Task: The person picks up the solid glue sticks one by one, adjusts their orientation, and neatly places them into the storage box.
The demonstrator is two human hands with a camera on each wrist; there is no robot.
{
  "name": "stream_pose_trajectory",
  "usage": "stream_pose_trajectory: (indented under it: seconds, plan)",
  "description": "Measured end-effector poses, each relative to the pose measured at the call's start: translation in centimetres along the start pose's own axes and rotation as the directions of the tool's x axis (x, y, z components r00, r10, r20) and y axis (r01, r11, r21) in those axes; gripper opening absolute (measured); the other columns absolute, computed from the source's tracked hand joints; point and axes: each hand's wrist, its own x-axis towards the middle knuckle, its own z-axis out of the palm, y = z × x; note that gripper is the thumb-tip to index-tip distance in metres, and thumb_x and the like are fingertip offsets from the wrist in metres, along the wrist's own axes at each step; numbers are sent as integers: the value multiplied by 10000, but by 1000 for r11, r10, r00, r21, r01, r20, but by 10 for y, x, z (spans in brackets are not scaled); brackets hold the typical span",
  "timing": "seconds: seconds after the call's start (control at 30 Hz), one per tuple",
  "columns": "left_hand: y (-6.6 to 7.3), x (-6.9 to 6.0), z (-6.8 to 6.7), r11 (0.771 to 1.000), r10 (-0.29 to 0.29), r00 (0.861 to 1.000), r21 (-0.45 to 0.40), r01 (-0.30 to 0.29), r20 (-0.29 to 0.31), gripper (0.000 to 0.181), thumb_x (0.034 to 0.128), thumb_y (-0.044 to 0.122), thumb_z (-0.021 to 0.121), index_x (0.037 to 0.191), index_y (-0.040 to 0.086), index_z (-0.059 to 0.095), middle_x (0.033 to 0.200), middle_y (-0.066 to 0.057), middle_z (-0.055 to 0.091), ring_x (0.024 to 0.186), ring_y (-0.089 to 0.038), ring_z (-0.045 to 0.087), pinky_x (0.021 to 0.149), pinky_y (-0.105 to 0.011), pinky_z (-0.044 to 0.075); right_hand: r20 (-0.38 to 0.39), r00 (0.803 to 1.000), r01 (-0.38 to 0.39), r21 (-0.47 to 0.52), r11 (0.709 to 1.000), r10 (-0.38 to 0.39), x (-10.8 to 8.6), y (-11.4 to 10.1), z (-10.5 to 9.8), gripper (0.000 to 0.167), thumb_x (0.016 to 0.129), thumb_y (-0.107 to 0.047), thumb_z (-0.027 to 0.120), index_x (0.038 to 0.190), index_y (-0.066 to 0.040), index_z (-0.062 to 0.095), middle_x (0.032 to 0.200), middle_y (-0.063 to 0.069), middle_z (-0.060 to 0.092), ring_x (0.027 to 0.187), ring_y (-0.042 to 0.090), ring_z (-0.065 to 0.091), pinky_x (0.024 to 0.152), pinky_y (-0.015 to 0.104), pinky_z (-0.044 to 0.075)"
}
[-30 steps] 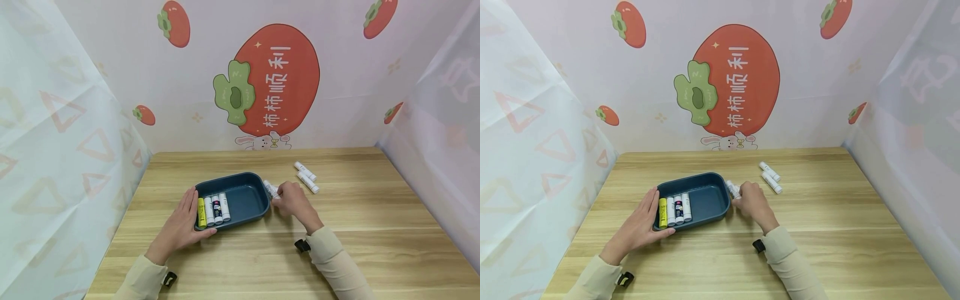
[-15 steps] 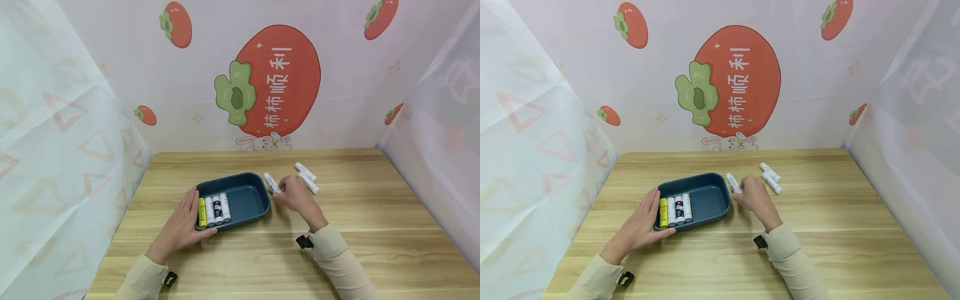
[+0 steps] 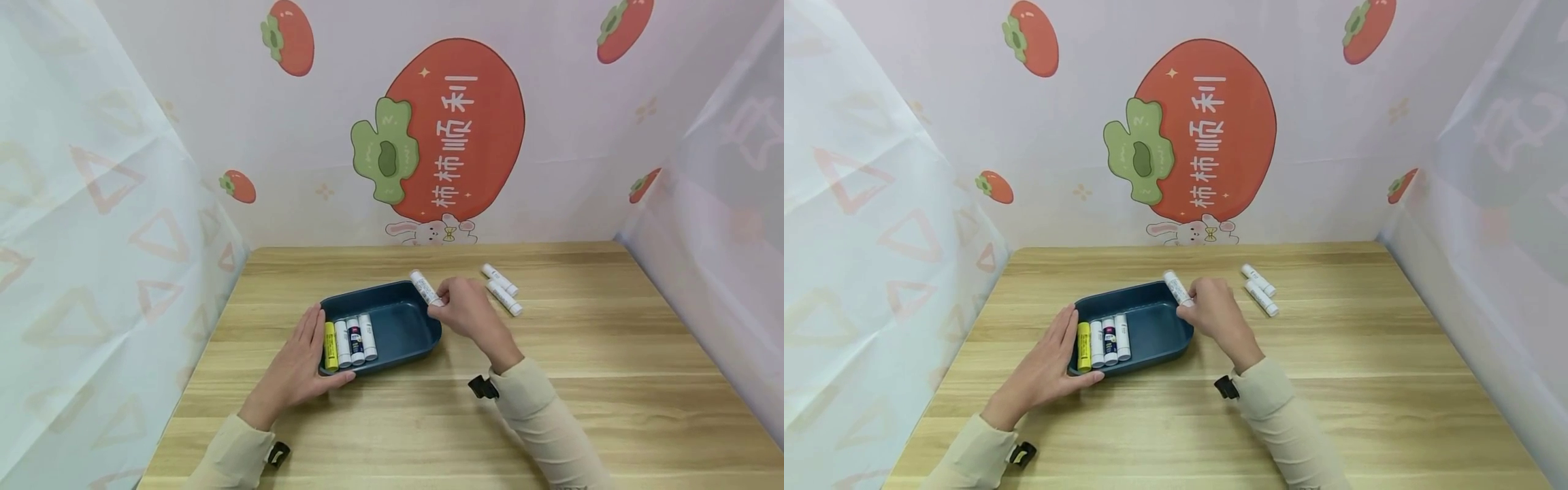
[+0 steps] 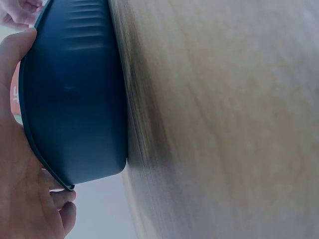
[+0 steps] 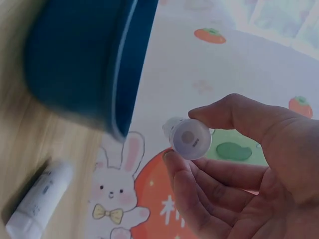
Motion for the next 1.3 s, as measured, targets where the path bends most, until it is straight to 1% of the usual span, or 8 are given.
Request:
stream_pose_trajectory:
  seconds: [0.13, 0.37, 0.53, 0.83, 1.03, 1.1, 1.17, 1.3]
  plan:
    - [0, 0, 0, 1000, -3, 1000, 4, 3, 3, 1323, 847, 862, 588, 1677, -39, 90, 1785, -204, 35, 1659, -391, 109, 1313, -548, 276, 5, 1000, 6, 6, 1000, -6, 4, -9, 5, 151, 848, -180, 806, 900, -41, 779, 774, 36, 709, 723, 177, 595, 613, 249, 473]
    - [0, 0, -1, 1000, 1, 1000, 1, -1, 1, 1324, 845, 855, 599, 1675, -42, 92, 1784, -208, 42, 1657, -394, 114, 1314, -548, 275, 32, 999, -28, 29, 999, 27, 4, -24, 17, 171, 863, -166, 819, 946, -20, 788, 850, 70, 735, 734, 189, 632, 585, 242, 555]
    - [1, 0, -1, 1000, 0, 1000, 1, 0, 1, 1318, 848, 850, 601, 1675, -43, 96, 1784, -208, 45, 1657, -394, 116, 1316, -545, 271, 51, 999, -21, 40, 999, 19, 4, -30, 29, 148, 873, -154, 822, 919, -19, 781, 837, 75, 722, 697, 179, 626, 573, 235, 544]
    - [1, 1, -1, 1000, -2, 1000, -6, 2, -2, 1321, 845, 853, 602, 1675, -43, 98, 1782, -213, 51, 1656, -396, 117, 1318, -549, 265, 107, 993, -62, 50, 997, 57, 3, -38, 53, 155, 887, -183, 827, 907, -41, 767, 876, 74, 689, 717, 183, 615, 591, 249, 519]
    - [1, 1, 0, 1000, -4, 1000, -7, 4, -4, 1322, 843, 862, 593, 1675, -43, 105, 1782, -214, 54, 1655, -396, 121, 1316, -549, 268, 130, 990, -57, 32, 998, 52, 2, -43, 65, 175, 881, -207, 842, 863, -53, 760, 821, 44, 691, 688, 164, 607, 581, 248, 491]
    - [1, 1, 0, 1000, -3, 1000, -4, 3, -4, 1320, 845, 861, 593, 1674, -44, 106, 1781, -217, 56, 1655, -398, 120, 1315, -547, 271, 134, 990, -50, 19, 999, 47, 2, -44, 68, 196, 876, -222, 847, 814, -69, 741, 773, 18, 669, 662, 157, 594, 576, 248, 473]
    - [1, 0, 0, 1000, -1, 1000, 0, 1, -4, 1319, 848, 858, 592, 1674, -46, 102, 1780, -221, 56, 1655, -399, 119, 1316, -544, 270, 141, 989, -54, 16, 998, 51, 2, -45, 72, 253, 875, -226, 848, 730, -84, 698, 692, -13, 607, 625, 150, 547, 561, 251, 433]
    - [1, 0, -1, 1000, 2, 1000, -1, -2, -5, 1316, 852, 850, 597, 1673, -48, 97, 1779, -225, 57, 1654, -400, 121, 1317, -542, 269, 170, 982, -85, 28, 996, 79, 2, -45, 79, 469, 890, -223, 839, 564, -124, 516, 550, -64, 369, 514, 122, 395, 499, 241, 324]
